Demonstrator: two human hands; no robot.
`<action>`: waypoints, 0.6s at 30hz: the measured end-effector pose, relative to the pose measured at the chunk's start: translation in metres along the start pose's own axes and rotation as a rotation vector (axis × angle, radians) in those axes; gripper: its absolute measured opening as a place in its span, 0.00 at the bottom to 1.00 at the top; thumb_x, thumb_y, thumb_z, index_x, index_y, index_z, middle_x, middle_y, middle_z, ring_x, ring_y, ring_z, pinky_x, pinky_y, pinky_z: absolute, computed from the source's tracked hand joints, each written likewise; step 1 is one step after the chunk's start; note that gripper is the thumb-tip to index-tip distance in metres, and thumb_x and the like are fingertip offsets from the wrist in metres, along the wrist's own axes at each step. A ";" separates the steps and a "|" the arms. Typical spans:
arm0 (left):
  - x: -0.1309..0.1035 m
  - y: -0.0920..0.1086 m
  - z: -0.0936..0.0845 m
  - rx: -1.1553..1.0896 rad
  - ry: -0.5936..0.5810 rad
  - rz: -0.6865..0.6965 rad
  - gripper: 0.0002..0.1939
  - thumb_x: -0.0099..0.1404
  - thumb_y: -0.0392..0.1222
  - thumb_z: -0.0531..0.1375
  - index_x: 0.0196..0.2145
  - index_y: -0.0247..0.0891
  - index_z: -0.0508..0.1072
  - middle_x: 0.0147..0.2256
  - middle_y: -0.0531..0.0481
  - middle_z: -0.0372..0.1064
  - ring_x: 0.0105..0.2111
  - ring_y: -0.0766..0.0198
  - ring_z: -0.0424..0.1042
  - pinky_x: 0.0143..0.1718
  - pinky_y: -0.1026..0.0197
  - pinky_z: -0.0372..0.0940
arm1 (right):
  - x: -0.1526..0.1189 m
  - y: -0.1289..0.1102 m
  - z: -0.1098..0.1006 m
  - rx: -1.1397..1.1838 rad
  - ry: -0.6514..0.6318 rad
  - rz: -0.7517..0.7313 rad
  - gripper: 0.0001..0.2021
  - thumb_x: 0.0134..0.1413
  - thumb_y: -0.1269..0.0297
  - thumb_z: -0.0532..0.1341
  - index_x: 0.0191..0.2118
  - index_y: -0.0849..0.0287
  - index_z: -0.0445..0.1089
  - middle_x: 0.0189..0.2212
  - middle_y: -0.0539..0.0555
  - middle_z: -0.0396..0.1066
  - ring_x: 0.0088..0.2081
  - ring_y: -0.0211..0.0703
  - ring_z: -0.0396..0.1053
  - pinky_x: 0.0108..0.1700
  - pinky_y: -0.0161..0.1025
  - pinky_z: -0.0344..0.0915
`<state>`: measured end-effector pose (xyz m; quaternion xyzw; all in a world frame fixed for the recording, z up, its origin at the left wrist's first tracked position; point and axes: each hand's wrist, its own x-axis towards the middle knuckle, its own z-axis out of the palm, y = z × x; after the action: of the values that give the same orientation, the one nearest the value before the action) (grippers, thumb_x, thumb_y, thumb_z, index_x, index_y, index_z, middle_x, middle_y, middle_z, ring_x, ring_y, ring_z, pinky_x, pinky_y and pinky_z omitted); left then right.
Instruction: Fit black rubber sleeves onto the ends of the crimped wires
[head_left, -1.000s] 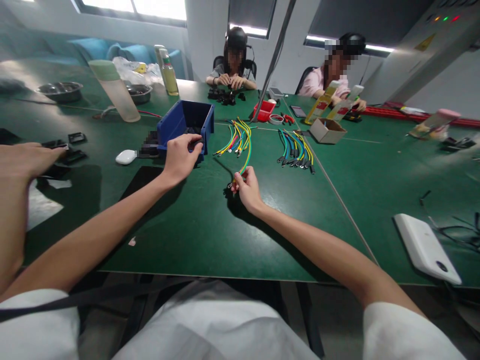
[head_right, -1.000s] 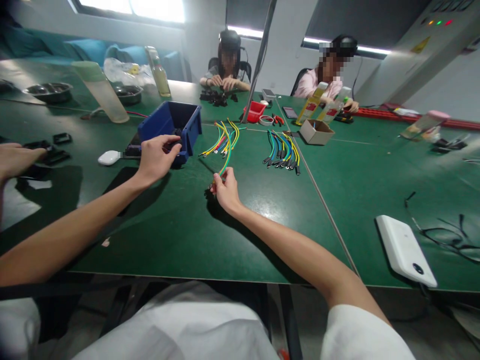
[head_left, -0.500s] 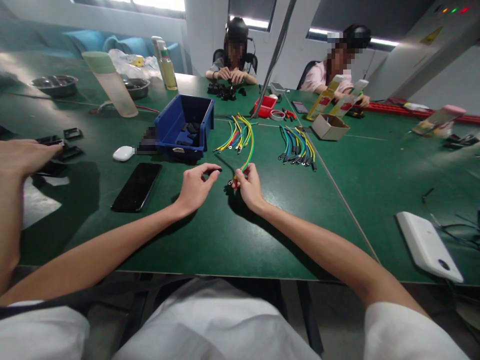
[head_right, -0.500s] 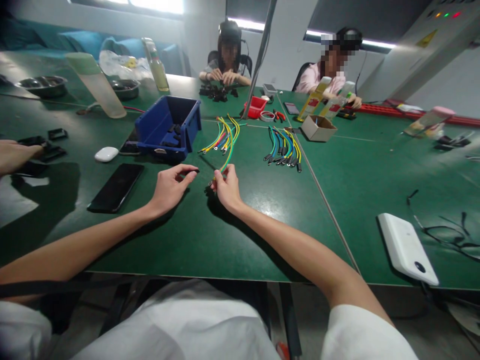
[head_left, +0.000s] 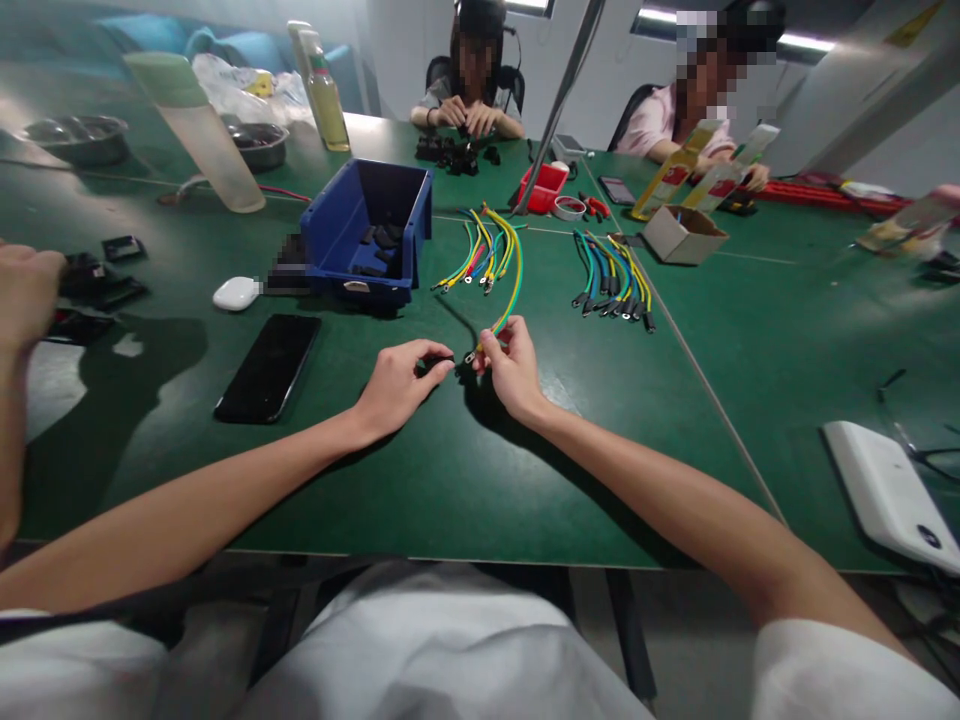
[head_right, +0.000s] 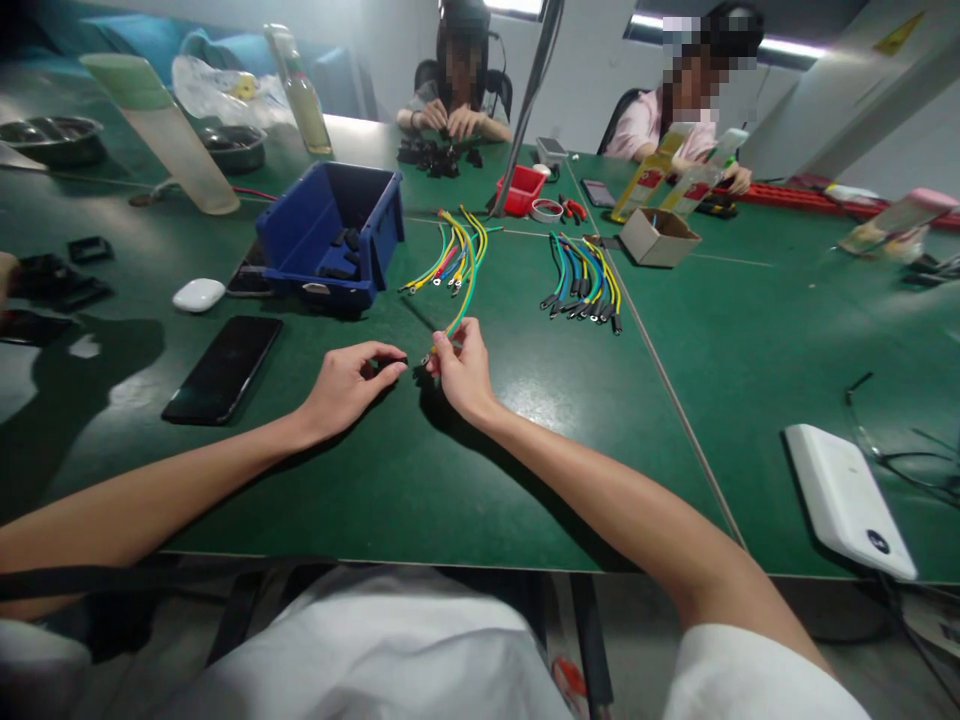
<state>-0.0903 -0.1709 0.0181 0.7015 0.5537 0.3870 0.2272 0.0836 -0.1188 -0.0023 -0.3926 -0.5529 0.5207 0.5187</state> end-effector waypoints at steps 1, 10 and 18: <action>0.000 0.000 0.000 0.004 -0.007 0.007 0.11 0.65 0.47 0.60 0.41 0.40 0.78 0.38 0.49 0.78 0.33 0.61 0.74 0.35 0.60 0.68 | 0.000 0.000 0.000 0.000 0.002 -0.004 0.11 0.60 0.57 0.60 0.37 0.53 0.55 0.23 0.42 0.62 0.21 0.32 0.65 0.24 0.33 0.62; -0.002 0.003 0.001 0.039 -0.022 0.075 0.08 0.64 0.44 0.60 0.39 0.40 0.77 0.37 0.49 0.77 0.33 0.62 0.74 0.37 0.59 0.69 | -0.002 -0.006 0.004 0.040 0.022 -0.010 0.14 0.57 0.56 0.62 0.35 0.53 0.55 0.25 0.43 0.65 0.24 0.34 0.68 0.28 0.35 0.66; -0.003 0.002 0.002 0.025 -0.041 0.126 0.08 0.64 0.42 0.61 0.39 0.39 0.76 0.37 0.48 0.77 0.34 0.62 0.74 0.39 0.59 0.69 | -0.008 -0.007 0.007 0.039 0.039 -0.033 0.15 0.55 0.55 0.64 0.35 0.54 0.57 0.27 0.44 0.66 0.27 0.35 0.72 0.30 0.35 0.68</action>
<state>-0.0875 -0.1743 0.0179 0.7454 0.5084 0.3791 0.2052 0.0788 -0.1287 0.0039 -0.3834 -0.5389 0.5150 0.5453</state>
